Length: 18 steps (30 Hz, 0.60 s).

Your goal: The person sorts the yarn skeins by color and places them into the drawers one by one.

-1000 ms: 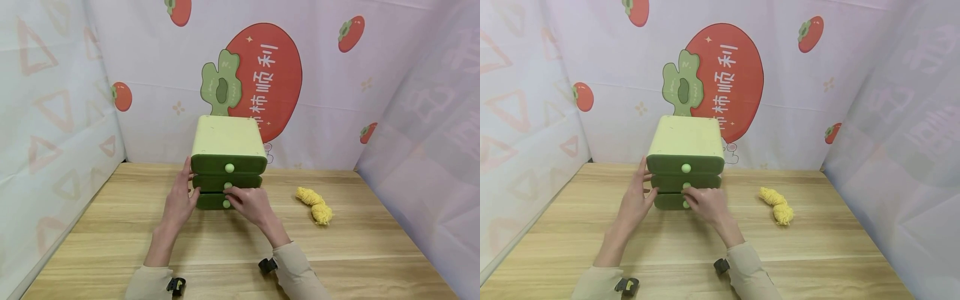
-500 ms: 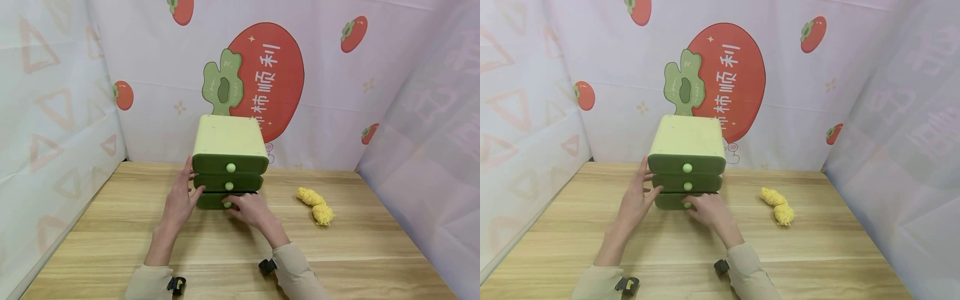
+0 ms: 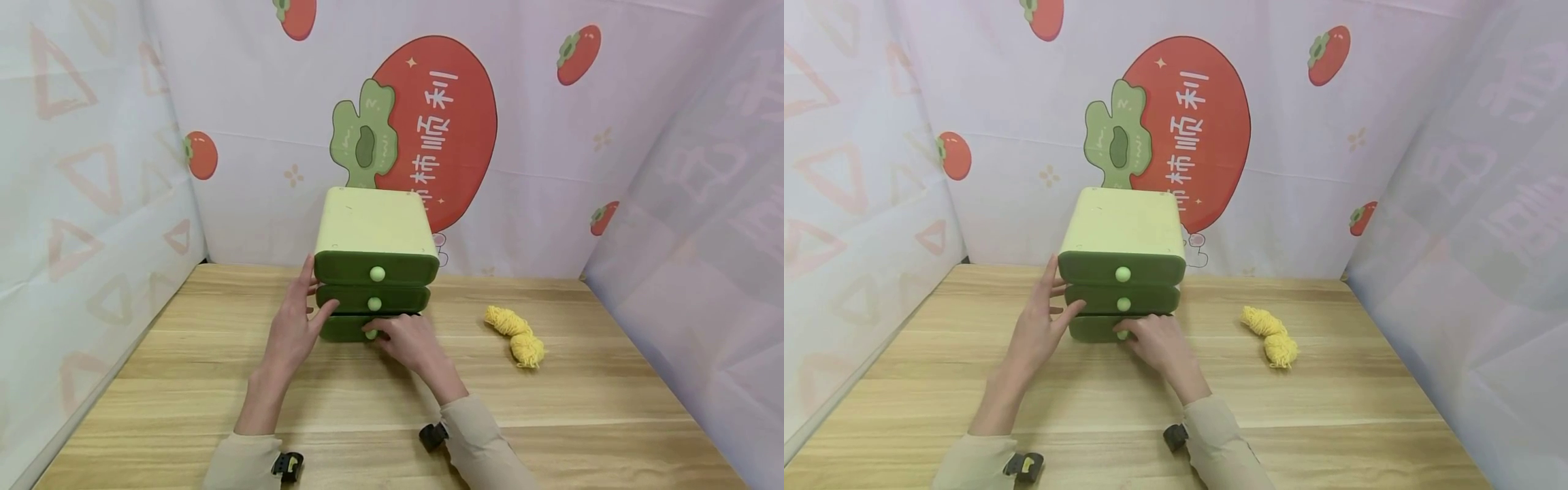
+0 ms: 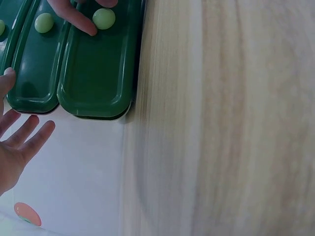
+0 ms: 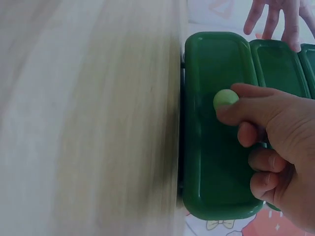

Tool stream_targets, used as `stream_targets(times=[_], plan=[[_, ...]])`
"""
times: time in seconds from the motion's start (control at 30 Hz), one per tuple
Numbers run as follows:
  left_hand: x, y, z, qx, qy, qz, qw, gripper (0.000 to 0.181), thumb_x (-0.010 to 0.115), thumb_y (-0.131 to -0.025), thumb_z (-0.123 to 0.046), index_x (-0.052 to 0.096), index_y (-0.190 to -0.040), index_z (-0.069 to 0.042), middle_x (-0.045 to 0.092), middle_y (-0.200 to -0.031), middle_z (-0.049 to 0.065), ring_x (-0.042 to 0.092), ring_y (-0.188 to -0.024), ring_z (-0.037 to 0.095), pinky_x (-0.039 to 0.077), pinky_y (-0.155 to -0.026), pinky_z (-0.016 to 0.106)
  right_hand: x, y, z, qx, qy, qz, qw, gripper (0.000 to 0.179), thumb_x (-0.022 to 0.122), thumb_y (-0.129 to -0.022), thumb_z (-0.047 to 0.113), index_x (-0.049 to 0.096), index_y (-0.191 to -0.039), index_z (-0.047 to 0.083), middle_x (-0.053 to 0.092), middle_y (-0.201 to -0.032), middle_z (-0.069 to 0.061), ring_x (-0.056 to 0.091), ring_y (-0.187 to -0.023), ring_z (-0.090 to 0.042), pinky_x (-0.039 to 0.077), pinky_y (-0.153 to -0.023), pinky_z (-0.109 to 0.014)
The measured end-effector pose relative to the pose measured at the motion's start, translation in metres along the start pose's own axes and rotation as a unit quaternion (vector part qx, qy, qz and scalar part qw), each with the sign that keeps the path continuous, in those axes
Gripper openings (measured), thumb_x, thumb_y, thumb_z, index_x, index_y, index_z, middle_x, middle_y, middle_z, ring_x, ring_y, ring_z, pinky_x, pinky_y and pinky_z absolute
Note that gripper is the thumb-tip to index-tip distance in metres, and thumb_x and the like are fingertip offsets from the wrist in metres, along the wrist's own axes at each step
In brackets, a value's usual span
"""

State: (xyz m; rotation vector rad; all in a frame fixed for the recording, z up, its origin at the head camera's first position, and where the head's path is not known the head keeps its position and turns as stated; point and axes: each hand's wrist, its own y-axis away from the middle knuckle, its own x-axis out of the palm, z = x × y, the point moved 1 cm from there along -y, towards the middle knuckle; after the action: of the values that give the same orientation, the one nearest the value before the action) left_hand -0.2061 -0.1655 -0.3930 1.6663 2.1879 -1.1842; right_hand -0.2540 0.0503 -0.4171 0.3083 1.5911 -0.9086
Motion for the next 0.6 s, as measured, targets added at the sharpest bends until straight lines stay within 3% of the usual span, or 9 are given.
stream_targets(times=[0.13,0.27,0.6], plan=[[0.0001,-0.0008,0.0001,0.007,-0.004,-0.004,1.0000,0.091,0.069,-0.095,-0.021,0.007,-0.161,-0.032,0.051,-0.135,0.017,0.057,-0.121,0.035,0.057,-0.086,0.049,0.0012,-0.0014,0.0011,0.000,0.008,-0.024,0.9997,0.021,0.078,-0.084,0.018,0.078,-0.098,0.034,0.075,-0.092,0.014,0.068,-0.078,-0.012,0.051,-0.060,-0.029],[0.0011,-0.0017,0.0003,0.014,-0.012,-0.005,0.9998,0.093,0.069,-0.094,-0.014,0.007,-0.161,-0.030,0.052,-0.134,0.018,0.058,-0.120,0.034,0.057,-0.085,0.048,0.0013,-0.0020,0.0016,-0.013,0.020,-0.033,0.9992,0.021,0.077,-0.084,0.015,0.078,-0.097,0.033,0.075,-0.091,0.013,0.067,-0.076,-0.012,0.050,-0.058,-0.029],[0.0010,-0.0017,0.0016,0.017,-0.017,-0.006,0.9997,0.093,0.069,-0.093,-0.009,0.008,-0.161,-0.026,0.052,-0.133,0.018,0.059,-0.118,0.035,0.057,-0.084,0.048,-0.0054,-0.0001,0.0003,-0.051,-0.021,0.020,0.9983,0.022,0.076,-0.085,0.013,0.078,-0.100,0.028,0.072,-0.079,0.012,0.048,-0.056,-0.004,0.033,-0.049,-0.019]])
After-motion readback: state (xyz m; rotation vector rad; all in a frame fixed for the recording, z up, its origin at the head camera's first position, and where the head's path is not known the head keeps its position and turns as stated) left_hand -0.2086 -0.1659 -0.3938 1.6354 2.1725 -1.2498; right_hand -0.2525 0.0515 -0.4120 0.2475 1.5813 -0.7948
